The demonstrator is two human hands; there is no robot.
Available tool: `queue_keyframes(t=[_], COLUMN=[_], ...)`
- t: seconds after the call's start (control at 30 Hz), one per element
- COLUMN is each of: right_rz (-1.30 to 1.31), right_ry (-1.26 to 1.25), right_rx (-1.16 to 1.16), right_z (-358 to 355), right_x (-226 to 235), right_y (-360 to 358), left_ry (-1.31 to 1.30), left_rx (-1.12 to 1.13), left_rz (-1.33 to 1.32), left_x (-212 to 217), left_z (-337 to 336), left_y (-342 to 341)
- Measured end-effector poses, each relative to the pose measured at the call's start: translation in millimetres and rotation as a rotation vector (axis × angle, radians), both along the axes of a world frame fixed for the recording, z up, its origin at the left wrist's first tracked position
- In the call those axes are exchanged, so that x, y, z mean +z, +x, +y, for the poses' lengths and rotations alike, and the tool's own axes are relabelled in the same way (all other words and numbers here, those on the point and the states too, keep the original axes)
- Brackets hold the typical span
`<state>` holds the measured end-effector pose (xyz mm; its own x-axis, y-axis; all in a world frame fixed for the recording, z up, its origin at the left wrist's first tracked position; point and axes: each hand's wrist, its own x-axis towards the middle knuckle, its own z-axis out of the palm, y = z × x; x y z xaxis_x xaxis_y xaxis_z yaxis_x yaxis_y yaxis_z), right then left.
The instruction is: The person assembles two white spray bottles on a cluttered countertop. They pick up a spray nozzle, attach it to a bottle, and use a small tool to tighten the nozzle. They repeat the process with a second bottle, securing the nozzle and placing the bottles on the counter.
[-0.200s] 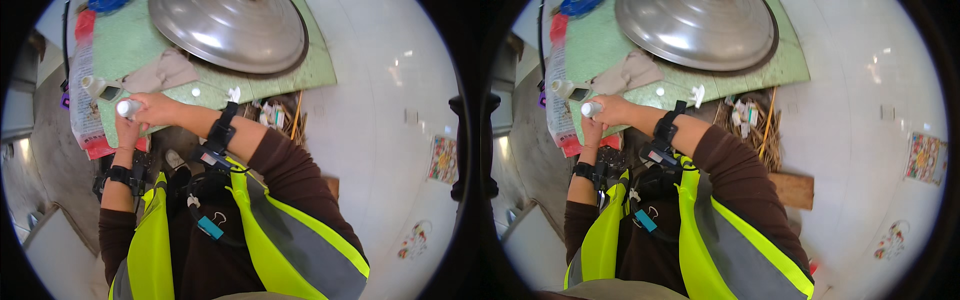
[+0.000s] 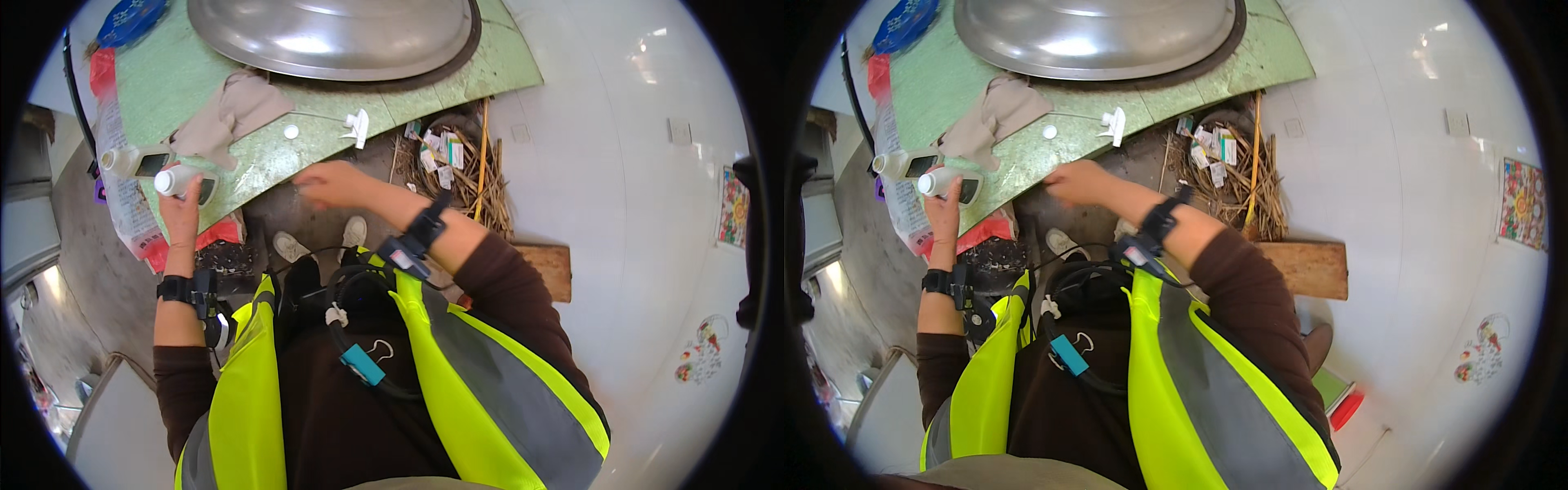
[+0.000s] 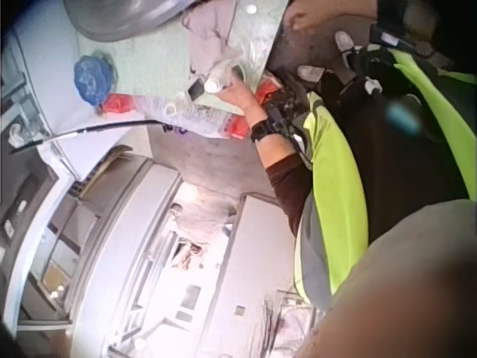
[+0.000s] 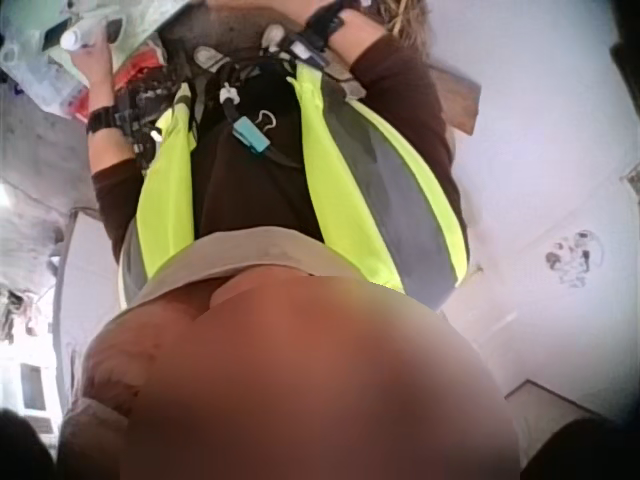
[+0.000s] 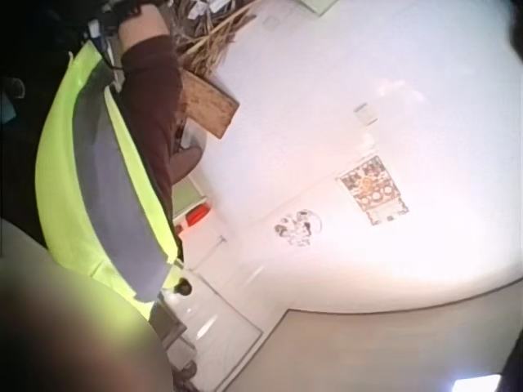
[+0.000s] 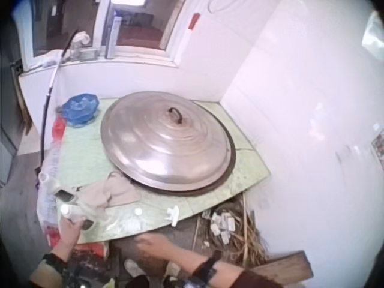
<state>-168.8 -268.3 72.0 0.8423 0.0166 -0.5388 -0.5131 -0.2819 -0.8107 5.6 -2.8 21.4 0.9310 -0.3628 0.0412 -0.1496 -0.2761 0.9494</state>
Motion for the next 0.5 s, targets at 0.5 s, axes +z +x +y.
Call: queue_keyframes(t=[0.5], right_rz=[0.624], right_ry=[-0.423], right_rx=[-0.741], right_z=[-143], right_x=[-133], right_y=[-605], left_ry=[0.613], left_rx=[0.363], left_rz=[-0.198], left_x=[-73], left_z=[34], left_y=[-93])
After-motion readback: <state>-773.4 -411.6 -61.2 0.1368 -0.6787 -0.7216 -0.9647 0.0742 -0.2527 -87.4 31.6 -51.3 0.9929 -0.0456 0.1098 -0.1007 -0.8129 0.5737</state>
